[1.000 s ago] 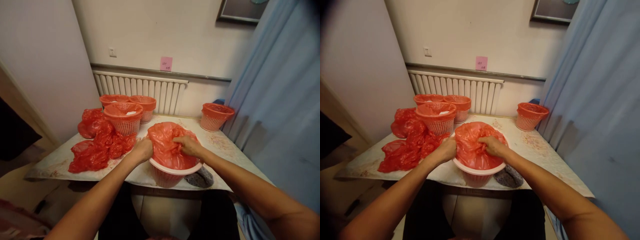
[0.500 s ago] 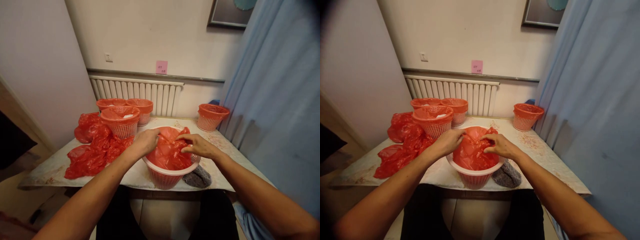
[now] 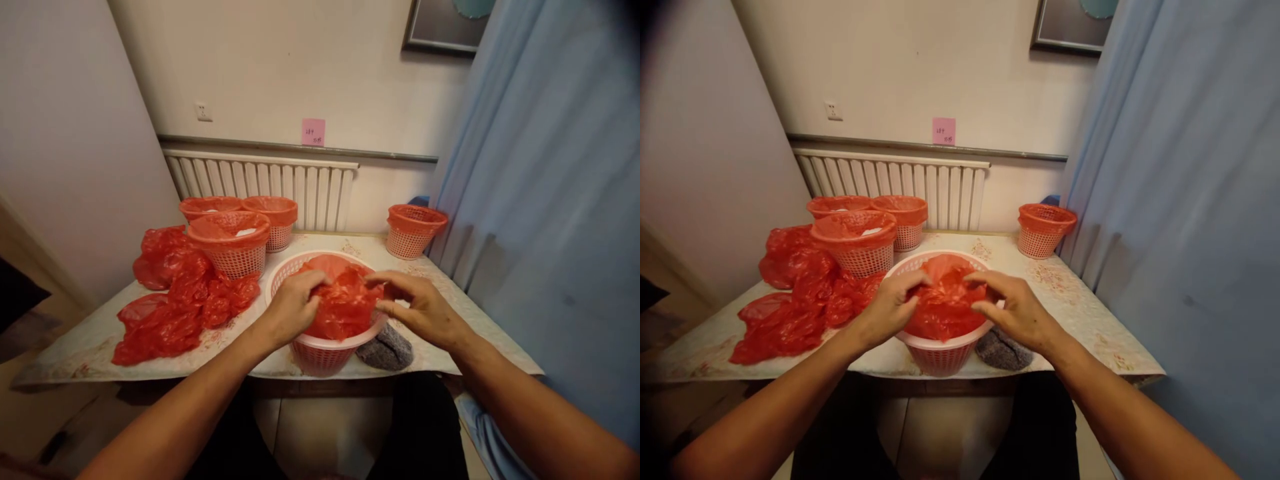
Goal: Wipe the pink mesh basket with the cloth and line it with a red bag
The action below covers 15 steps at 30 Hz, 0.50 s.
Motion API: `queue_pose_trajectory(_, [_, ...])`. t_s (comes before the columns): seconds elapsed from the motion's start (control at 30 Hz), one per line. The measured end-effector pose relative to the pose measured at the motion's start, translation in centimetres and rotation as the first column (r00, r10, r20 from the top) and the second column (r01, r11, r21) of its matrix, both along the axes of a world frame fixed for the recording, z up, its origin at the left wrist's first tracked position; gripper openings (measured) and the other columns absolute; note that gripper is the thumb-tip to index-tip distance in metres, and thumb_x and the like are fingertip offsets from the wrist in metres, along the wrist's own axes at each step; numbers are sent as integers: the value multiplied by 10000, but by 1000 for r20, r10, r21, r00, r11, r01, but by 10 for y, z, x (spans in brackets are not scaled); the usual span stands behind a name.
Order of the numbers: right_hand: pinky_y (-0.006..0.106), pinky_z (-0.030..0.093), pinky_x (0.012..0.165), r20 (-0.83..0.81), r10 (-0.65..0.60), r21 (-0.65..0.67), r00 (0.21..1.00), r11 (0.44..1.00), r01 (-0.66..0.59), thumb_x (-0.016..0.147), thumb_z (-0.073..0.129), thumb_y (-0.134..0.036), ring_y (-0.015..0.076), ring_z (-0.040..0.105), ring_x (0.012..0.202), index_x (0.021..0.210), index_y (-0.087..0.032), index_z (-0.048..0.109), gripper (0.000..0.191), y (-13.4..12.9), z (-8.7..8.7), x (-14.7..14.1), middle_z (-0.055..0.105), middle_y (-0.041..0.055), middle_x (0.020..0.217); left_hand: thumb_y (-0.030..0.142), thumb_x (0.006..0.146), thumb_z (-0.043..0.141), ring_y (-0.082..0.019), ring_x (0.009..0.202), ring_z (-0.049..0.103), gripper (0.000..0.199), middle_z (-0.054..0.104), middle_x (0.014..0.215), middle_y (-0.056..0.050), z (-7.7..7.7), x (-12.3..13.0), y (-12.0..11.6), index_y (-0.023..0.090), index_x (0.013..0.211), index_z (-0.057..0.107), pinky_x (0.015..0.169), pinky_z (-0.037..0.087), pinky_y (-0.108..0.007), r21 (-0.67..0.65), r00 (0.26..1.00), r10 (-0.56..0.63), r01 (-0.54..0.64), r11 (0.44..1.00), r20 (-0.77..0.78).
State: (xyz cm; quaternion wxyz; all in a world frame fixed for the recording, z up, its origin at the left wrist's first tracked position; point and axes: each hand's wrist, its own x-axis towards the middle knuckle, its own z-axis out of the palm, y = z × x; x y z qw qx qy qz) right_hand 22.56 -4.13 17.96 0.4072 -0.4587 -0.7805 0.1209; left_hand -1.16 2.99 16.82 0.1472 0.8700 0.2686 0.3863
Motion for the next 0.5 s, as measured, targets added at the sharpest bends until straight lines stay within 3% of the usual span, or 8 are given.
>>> queue_pose_trajectory(0.07, [326, 520, 759, -36, -129, 112, 991, 985, 133, 826, 652, -308, 165, 620, 758, 1156, -273, 631, 332, 7, 4, 7, 686, 40, 992, 40, 660, 409, -153, 757, 578, 279, 634, 780, 0, -1, -17, -3, 181, 809, 597, 733, 461, -268, -76, 998, 44, -41, 996, 43])
queue_pose_trajectory(0.17, [358, 537, 822, -85, -161, 131, 983, 976, 172, 813, 652, -337, 192, 652, 862, 1221, -253, 598, 420, 32, 6, 17, 681, 61, 1040, 50, 659, 407, -154, 817, 585, 289, 644, 847, -3, 1, -38, -7, 190, 831, 593, 784, 460, -271, -179, 996, -89, 82, 980, -27])
queue_pose_trajectory(0.27, [350, 546, 831, -60, -57, -4, 997, 998, 57, 835, 591, -303, 196, 662, 951, 1214, -223, 604, 387, 70, 3, 20, 648, 88, 1187, 56, 684, 412, -164, 891, 586, 264, 656, 920, -18, 6, -46, -9, 190, 824, 591, 851, 449, -290, -232, 965, -224, 188, 954, -137])
queue_pose_trajectory(0.37, [368, 502, 929, 29, 41, -163, 999, 986, -36, 827, 559, -205, 195, 644, 1014, 1115, -200, 659, 305, 111, -3, 10, 673, 80, 1156, 57, 676, 415, -164, 885, 578, 264, 652, 914, -17, 10, -44, -6, 186, 829, 586, 844, 443, -289, -233, 960, -225, 183, 955, -166])
queue_pose_trajectory(0.43, [383, 453, 998, -28, 112, -312, 993, 943, -115, 793, 599, -182, 203, 618, 1067, 1048, -192, 681, 268, 134, -8, -3, 687, 63, 1130, 54, 667, 411, -158, 868, 573, 283, 647, 907, -10, 8, -41, -2, 185, 843, 590, 826, 440, -280, -245, 963, -219, 177, 953, -155])
queue_pose_trajectory(0.5, [392, 467, 976, -169, 145, -465, 975, 860, -209, 783, 638, -240, 215, 631, 1028, 994, -172, 686, 227, 149, -16, -17, 705, 63, 1068, 46, 655, 404, -150, 842, 566, 289, 640, 892, -1, 2, -40, 3, 185, 834, 583, 795, 437, -266, -263, 971, -200, 162, 951, -127])
